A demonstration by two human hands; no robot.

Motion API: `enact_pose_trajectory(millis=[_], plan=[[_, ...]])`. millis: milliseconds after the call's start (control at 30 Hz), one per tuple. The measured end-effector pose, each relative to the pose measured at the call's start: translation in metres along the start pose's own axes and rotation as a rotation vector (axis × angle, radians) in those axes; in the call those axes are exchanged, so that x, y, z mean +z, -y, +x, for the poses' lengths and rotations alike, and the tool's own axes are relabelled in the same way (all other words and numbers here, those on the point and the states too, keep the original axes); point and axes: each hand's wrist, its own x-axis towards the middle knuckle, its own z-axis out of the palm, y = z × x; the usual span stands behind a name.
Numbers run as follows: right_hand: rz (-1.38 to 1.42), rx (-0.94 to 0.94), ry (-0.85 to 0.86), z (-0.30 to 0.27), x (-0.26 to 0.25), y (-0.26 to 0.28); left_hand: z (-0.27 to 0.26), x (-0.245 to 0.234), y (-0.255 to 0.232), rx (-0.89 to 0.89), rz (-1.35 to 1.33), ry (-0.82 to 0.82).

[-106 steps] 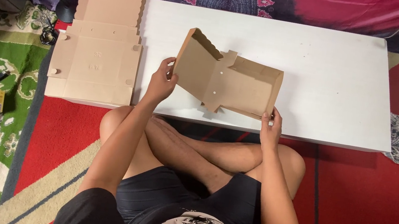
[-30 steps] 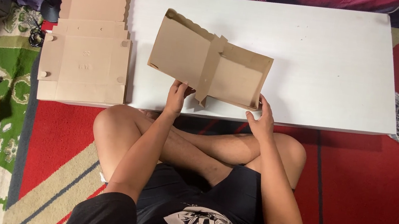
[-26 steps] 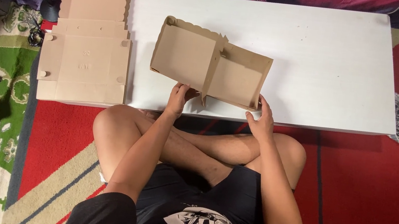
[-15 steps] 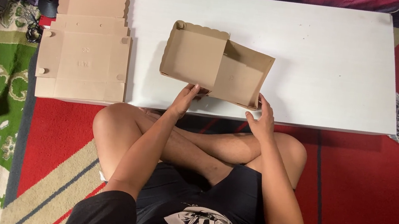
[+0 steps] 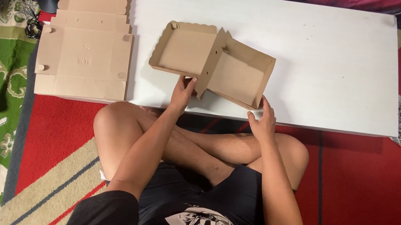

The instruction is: The person folds and unfolds a flat cardboard food container by hand, rotating it and flipping it to assemble the box.

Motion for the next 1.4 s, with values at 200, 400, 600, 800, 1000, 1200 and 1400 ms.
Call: enact_pose_trajectory(millis=[200,400,600,800,1000,1200,1400], plan=[[-0.064,-0.39,-0.324,-0.015,-0.014,0.047,0.007,-0.018,0.014,-0.109,0.131,-0.248],[-0.42,-0.627,-0.395,-0.022,0.001,0.066,-0.029,0.0,-0.05,-0.008,0.578,-0.082],[-0.339,-0.571,-0.402,-0.015,0.001,0.045,-0.011,-0.014,-0.007,0.417,1.418,-0.128],[-0.306,-0.491,-0.359,-0.023,-0.013,0.048,-0.008,-0.007,0.002,0.43,1.412,-0.228],[-0.329,-0.537,-0.374,-0.025,-0.011,0.051,-0.003,-0.014,0.013,0.408,1.298,-0.196],[-0.261,-0.551,-0.351,-0.021,-0.006,0.044,0.007,-0.017,0.026,0.36,1.249,-0.196],[-0.217,-0.494,-0.323,-0.02,-0.003,0.039,0.009,-0.016,0.032,0.302,1.25,-0.22]])
